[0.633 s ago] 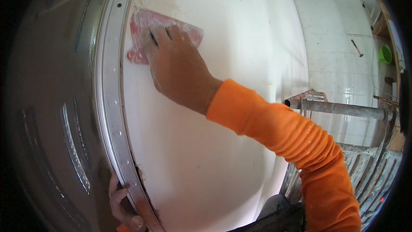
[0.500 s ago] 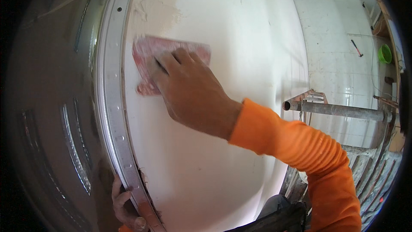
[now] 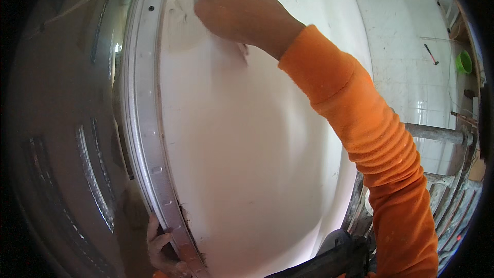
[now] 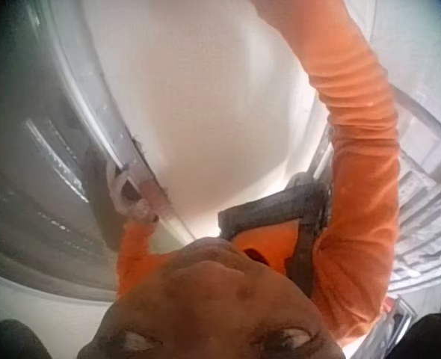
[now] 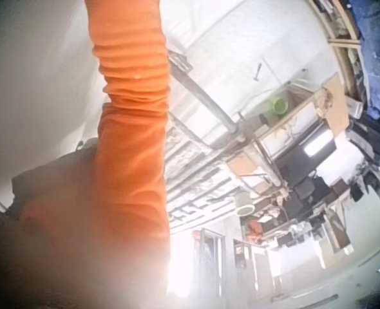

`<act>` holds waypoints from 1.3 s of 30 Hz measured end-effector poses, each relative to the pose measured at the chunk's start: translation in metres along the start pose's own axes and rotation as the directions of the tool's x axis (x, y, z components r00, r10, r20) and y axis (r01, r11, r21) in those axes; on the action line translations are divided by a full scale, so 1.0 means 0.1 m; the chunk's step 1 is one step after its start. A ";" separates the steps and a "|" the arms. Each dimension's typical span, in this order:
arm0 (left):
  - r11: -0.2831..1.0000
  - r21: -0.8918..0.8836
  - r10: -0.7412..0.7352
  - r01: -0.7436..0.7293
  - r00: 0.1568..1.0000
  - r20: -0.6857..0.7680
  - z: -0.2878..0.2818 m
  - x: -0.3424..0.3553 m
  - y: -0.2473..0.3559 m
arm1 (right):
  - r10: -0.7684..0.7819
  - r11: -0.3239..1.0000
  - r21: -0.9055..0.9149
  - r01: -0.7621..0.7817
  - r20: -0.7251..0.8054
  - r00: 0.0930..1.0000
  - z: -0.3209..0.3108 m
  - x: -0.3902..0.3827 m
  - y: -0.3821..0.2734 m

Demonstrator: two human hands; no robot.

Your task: The person applies joint compound to a drywall surface using a spreader, repeatedly scooping compound from a container and smoothing it onto the wall.

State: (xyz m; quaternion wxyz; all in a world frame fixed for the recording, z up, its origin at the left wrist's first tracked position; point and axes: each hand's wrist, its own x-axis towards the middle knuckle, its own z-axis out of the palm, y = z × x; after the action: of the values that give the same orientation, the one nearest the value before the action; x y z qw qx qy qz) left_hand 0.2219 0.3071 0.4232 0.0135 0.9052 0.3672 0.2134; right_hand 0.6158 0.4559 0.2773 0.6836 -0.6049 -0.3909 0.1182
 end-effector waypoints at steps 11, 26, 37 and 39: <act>0.947 -0.318 0.064 0.053 0.935 0.348 -0.23 0.11 0.00 | -0.481 0.687 -0.398 0.608 0.378 0.791 -0.11 0.36 -0.46; 0.973 -0.228 0.096 -0.022 0.943 0.319 -0.23 0.14 0.03 | -0.390 0.915 -0.050 0.401 0.154 0.908 -0.34 -0.25 -0.43; 0.955 -0.285 0.100 -0.081 0.994 0.051 0.03 0.03 -0.10 | 0.141 0.758 0.623 -0.196 0.137 0.980 -0.57 -0.22 0.03; 0.974 -0.222 0.071 -0.052 0.994 0.079 0.03 0.06 -0.12 | -0.120 0.967 0.210 0.141 -0.106 0.987 -0.25 -0.03 0.22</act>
State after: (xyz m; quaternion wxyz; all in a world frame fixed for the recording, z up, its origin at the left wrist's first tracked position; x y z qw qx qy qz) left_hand 0.2189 0.3206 0.4200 0.1224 0.9176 0.3122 0.2136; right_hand 0.6374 0.4415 0.2569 0.7693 -0.5043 -0.3825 0.0867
